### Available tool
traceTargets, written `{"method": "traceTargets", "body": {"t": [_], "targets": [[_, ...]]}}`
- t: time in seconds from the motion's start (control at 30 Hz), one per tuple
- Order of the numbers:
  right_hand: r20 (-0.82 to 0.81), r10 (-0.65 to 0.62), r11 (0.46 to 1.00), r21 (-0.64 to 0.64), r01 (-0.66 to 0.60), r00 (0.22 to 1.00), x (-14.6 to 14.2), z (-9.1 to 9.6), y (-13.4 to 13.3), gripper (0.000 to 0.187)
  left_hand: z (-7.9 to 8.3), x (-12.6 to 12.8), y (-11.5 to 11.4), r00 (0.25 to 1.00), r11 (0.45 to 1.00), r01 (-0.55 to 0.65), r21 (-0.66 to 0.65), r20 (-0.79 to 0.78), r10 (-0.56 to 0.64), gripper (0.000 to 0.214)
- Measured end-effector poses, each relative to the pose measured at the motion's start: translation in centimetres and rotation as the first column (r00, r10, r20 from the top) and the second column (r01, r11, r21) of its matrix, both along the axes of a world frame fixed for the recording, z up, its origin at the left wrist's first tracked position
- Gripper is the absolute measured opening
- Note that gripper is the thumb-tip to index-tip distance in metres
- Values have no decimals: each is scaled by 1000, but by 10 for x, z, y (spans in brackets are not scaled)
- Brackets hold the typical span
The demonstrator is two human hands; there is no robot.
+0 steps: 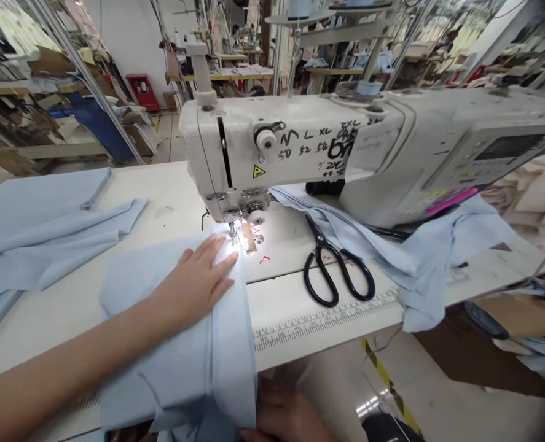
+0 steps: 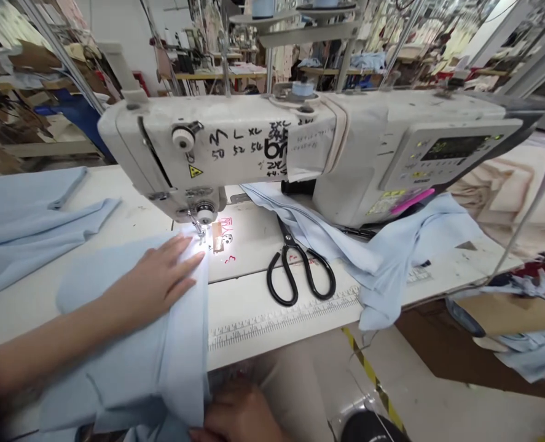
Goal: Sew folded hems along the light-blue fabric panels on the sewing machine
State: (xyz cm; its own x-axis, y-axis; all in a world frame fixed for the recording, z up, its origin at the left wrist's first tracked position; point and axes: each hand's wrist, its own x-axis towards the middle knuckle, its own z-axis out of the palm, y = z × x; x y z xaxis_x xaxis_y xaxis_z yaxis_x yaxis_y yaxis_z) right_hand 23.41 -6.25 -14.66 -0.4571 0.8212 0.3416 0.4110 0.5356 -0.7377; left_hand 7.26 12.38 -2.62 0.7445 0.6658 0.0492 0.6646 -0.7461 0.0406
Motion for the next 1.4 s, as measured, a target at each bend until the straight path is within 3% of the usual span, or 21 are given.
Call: {"method": "traceTargets", "body": {"t": [0.1, 0.17, 0.23, 0.33, 0.4, 0.47, 0.5, 0.57, 0.67, 0.77, 0.83, 0.9, 1.07, 1.4], "targets": [[-105, -53, 995, 81, 61, 993, 1, 8, -6, 48, 2, -3, -50, 984, 985, 173, 6, 42, -173, 40], [-156, -53, 992, 105, 70, 986, 2, 17, -10, 48, 4, -4, -85, 922, 923, 383, -32, 79, -380, 44], [-203, -34, 989, 133, 62, 979, 5, 32, -13, 47, 5, -3, -112, 855, 852, 517, -85, 94, -510, 39], [-245, -33, 977, 194, 83, 969, 15, 61, -11, 45, 2, 1, -134, 850, 841, 525, -127, 117, -513, 10], [-220, -123, 957, 233, 175, 968, 24, 80, -4, 32, -1, 4, -140, 862, 858, 501, -108, 148, -485, 8], [-148, -231, 909, 319, 267, 962, 32, 93, 7, 16, -1, 5, -141, 855, 858, 506, -87, 183, -486, 9], [-102, -259, 878, 388, 278, 960, 35, 96, 13, 18, 0, 5, -141, 848, 855, 512, -82, 206, -488, 12], [13, -246, 826, 526, 203, 969, 38, 96, 26, 23, 5, 4, -139, 825, 838, 537, -100, 268, -497, 18], [147, -167, 793, 608, 44, 975, 38, 89, 40, 20, 13, 2, -125, 787, 809, 558, -183, 426, -446, 22], [182, -133, 790, 613, -7, 974, 37, 82, 43, 21, 14, -1, -100, 805, 899, 395, -190, 542, -239, 28], [176, -143, 783, 622, 3, 974, 36, 80, 42, 21, 8, -5, -82, 843, 962, 235, -137, 521, -131, 28], [156, -147, 780, 626, 18, 977, 36, 81, 41, 20, 1, -10, -69, 890, 984, 154, -92, 445, -97, 32], [101, -123, 786, 618, 34, 987, 34, 82, 43, 23, -10, -20, -60, 933, 986, 164, -37, 329, -143, 41], [106, -125, 802, 596, 38, 986, 33, 80, 42, 22, -13, -24, -62, 938, 977, 211, -18, 286, -197, 37]]}}
